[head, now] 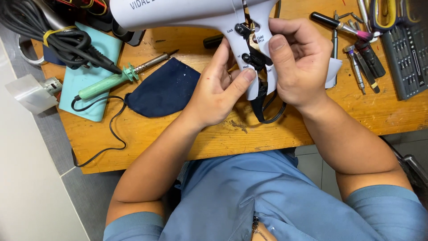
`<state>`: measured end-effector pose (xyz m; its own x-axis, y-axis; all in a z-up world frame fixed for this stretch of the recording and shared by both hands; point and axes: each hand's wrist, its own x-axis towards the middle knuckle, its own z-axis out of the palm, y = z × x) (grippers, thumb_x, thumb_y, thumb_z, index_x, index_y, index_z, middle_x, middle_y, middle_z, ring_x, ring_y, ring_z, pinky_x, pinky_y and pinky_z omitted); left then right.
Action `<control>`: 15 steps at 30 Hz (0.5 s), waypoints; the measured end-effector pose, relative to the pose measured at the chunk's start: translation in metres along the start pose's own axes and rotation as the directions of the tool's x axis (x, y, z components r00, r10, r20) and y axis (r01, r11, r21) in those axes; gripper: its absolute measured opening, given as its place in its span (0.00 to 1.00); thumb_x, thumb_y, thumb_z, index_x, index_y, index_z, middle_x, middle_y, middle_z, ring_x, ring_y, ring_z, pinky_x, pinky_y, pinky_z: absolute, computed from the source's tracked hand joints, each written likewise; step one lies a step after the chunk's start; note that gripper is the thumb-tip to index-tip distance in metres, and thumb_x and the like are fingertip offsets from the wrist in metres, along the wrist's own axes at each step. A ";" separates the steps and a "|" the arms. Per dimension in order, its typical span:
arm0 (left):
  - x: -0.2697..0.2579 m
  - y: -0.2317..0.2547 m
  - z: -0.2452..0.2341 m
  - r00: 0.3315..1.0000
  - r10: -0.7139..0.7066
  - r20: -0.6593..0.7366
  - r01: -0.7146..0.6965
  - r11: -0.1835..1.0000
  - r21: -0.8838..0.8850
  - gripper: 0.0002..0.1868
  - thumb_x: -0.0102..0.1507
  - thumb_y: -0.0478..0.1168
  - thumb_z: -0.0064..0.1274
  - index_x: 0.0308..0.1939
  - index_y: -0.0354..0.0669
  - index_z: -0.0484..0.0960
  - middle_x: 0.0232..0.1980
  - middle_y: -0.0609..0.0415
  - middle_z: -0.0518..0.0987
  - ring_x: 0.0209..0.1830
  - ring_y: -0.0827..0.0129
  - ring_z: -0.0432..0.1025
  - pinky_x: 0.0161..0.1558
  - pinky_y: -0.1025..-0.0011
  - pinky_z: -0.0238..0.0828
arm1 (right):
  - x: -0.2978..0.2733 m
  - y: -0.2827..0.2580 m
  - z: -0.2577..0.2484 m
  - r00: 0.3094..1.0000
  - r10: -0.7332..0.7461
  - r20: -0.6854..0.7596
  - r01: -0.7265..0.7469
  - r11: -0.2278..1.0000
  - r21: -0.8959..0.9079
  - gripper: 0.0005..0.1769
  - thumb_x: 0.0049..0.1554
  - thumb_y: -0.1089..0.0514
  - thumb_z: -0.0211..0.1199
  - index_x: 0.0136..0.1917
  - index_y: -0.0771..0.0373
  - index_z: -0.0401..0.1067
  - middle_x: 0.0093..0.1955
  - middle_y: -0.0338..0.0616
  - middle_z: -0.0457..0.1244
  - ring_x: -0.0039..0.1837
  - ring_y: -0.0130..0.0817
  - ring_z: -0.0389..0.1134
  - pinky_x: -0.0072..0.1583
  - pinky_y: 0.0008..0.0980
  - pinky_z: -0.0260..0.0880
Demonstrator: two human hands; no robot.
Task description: Repairing a hair dryer by disassembling the housing, cleaning the internal filter with a brush, and reassembling the unit.
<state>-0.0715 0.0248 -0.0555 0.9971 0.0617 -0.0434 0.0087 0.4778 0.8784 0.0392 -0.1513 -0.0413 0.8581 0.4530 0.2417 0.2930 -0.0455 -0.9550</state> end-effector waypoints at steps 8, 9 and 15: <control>-0.005 0.002 -0.002 0.967 -0.198 0.161 0.220 0.967 -0.129 0.68 0.75 0.27 0.65 0.96 0.67 0.24 0.86 0.46 0.73 0.76 0.66 0.80 0.81 0.61 0.85 | -0.001 -0.007 -0.002 1.000 -0.016 -0.004 0.016 1.000 -0.010 0.23 0.81 0.52 0.65 0.73 0.77 0.74 0.63 0.59 0.73 0.62 0.41 0.76 0.64 0.34 0.79; -0.004 0.003 -0.002 0.966 -0.200 0.161 0.222 0.967 -0.129 0.68 0.75 0.27 0.65 0.96 0.67 0.24 0.86 0.46 0.73 0.76 0.66 0.80 0.81 0.61 0.85 | -0.002 -0.008 -0.002 1.000 -0.014 -0.004 0.014 1.000 -0.010 0.23 0.81 0.52 0.65 0.73 0.77 0.74 0.63 0.59 0.73 0.62 0.41 0.76 0.64 0.34 0.79; -0.004 0.006 -0.002 0.947 -0.263 0.185 0.278 0.959 -0.063 0.74 0.72 0.26 0.67 0.94 0.70 0.18 0.77 0.46 0.78 0.67 0.69 0.82 0.72 0.66 0.88 | -0.001 -0.014 -0.002 1.000 -0.025 0.015 0.025 1.000 0.004 0.22 0.81 0.54 0.64 0.73 0.78 0.73 0.65 0.61 0.72 0.64 0.44 0.76 0.66 0.35 0.79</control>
<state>-0.0752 0.0296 -0.0512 0.9559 -0.2287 -0.1841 0.2809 0.5299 0.8002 0.0352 -0.1532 -0.0280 0.8441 0.4673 0.2630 0.3125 -0.0301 -0.9494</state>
